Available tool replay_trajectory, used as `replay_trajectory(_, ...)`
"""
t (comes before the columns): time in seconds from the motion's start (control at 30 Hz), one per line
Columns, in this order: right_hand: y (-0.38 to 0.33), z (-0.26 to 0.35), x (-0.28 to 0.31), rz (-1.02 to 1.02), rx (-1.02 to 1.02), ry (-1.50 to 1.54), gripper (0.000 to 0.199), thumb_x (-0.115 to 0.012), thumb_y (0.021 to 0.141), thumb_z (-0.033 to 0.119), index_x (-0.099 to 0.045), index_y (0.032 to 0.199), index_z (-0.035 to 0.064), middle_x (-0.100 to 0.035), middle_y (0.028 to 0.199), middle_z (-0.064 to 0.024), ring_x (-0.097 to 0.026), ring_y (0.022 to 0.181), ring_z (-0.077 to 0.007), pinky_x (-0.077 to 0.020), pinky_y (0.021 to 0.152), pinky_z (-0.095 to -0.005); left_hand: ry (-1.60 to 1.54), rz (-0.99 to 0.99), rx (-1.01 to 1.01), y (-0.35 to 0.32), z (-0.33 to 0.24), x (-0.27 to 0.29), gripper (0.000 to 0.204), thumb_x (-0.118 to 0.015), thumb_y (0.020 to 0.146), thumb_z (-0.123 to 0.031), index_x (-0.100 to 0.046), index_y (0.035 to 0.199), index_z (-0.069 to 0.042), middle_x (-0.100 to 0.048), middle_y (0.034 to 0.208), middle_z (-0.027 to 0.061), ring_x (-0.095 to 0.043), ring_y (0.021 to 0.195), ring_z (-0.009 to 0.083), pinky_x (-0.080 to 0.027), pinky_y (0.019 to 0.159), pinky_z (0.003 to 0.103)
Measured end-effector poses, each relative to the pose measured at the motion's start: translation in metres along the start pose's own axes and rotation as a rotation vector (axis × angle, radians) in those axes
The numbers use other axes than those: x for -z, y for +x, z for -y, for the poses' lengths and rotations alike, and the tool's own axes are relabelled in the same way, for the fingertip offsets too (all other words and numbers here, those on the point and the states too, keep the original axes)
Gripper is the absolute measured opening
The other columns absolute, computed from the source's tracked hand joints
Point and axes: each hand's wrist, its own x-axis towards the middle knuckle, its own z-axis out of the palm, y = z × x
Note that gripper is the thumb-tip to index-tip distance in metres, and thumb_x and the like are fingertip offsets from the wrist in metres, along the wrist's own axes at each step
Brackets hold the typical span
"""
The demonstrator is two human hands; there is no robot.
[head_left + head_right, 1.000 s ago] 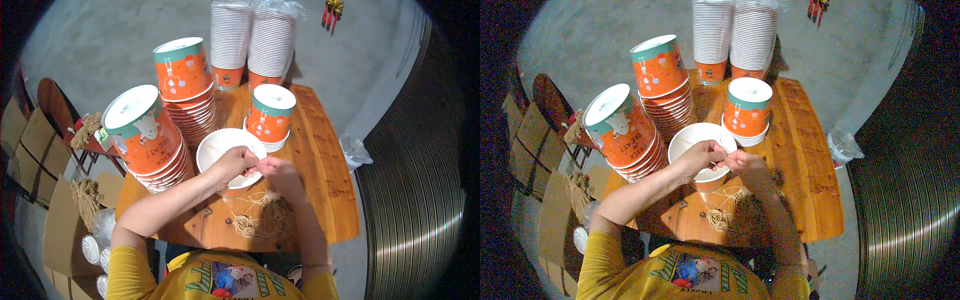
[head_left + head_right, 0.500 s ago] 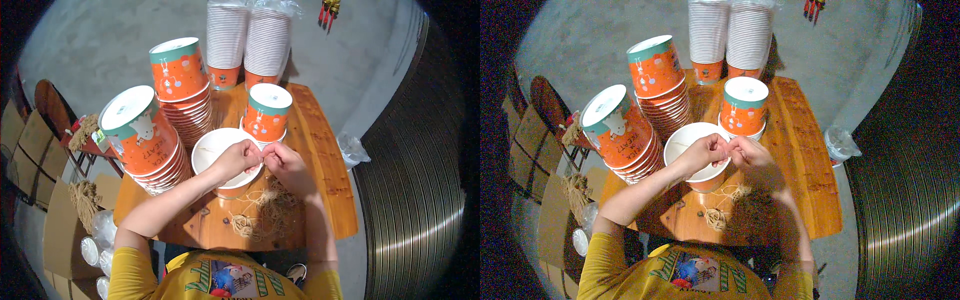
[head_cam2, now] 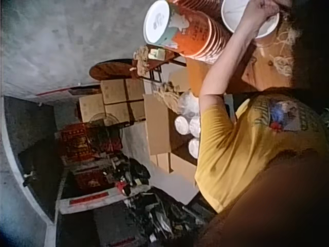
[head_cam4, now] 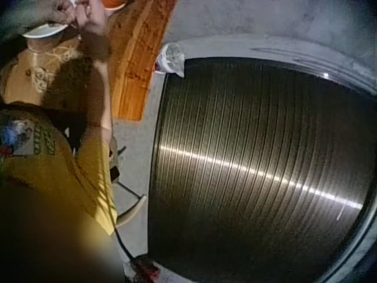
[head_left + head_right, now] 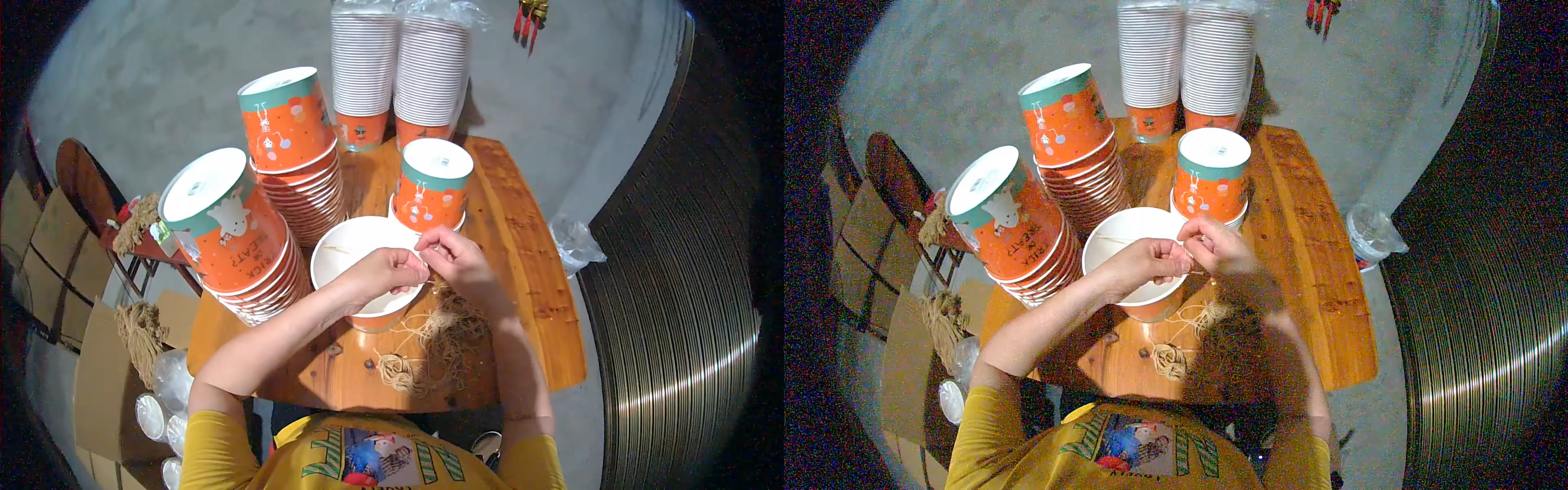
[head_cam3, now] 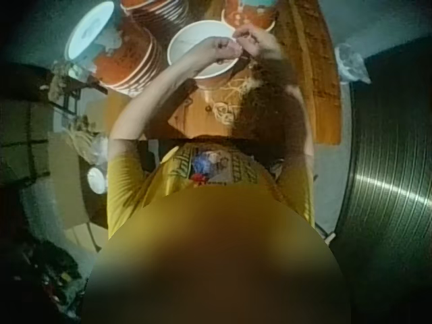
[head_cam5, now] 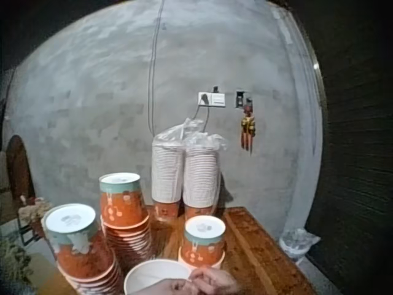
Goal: Picking rubber bands and placing them inside a paper cup.
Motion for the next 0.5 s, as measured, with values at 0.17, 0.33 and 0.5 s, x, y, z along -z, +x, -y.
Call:
replay_trajectory(0.17, -0.015, -0.022, 0.013, 0.068, 0.207, -0.120, 0.006, -0.056, 0.083, 0.002, -0.057, 0.088, 0.0036, -0.050, 0.081, -0.0001, -0.046, 0.070, -0.0053, -0.0396, 0.061, -0.0202, -0.047, 0.042, 0.049, -0.001, 0.000, 0.004, 0.012, -0.061, 0.088, -0.018, -0.060, 0.091, -0.006, -0.056, 0.074, -0.0050, -0.047, 0.062, 0.0028, -0.036, 0.055, 0.016)
replay_trajectory(0.33, -0.028, -0.024, 0.005, 0.002, 0.331, -0.209, 0.013, -0.061, 0.077, -0.001, -0.056, 0.088, 0.0039, -0.050, 0.091, -0.0041, -0.049, 0.076, -0.0103, -0.0429, 0.066, -0.0226, -0.130, 0.061, 0.084, 0.001, 0.004, 0.007, 0.011, -0.061, 0.088, -0.017, -0.061, 0.091, -0.006, -0.057, 0.074, -0.0046, -0.049, 0.061, 0.0022, -0.038, 0.053, 0.015)
replay_trajectory(0.5, -0.033, -0.027, 0.004, -0.065, 0.338, -0.186, 0.020, -0.065, 0.074, 0.000, -0.056, 0.091, 0.0060, -0.049, 0.097, -0.0064, -0.052, 0.083, -0.0150, -0.0456, 0.073, -0.0264, -0.201, 0.057, 0.128, 0.000, -0.004, 0.006, 0.009, -0.062, 0.087, -0.013, -0.061, 0.088, -0.004, -0.057, 0.074, -0.0036, -0.049, 0.062, 0.0018, -0.038, 0.053, 0.015)
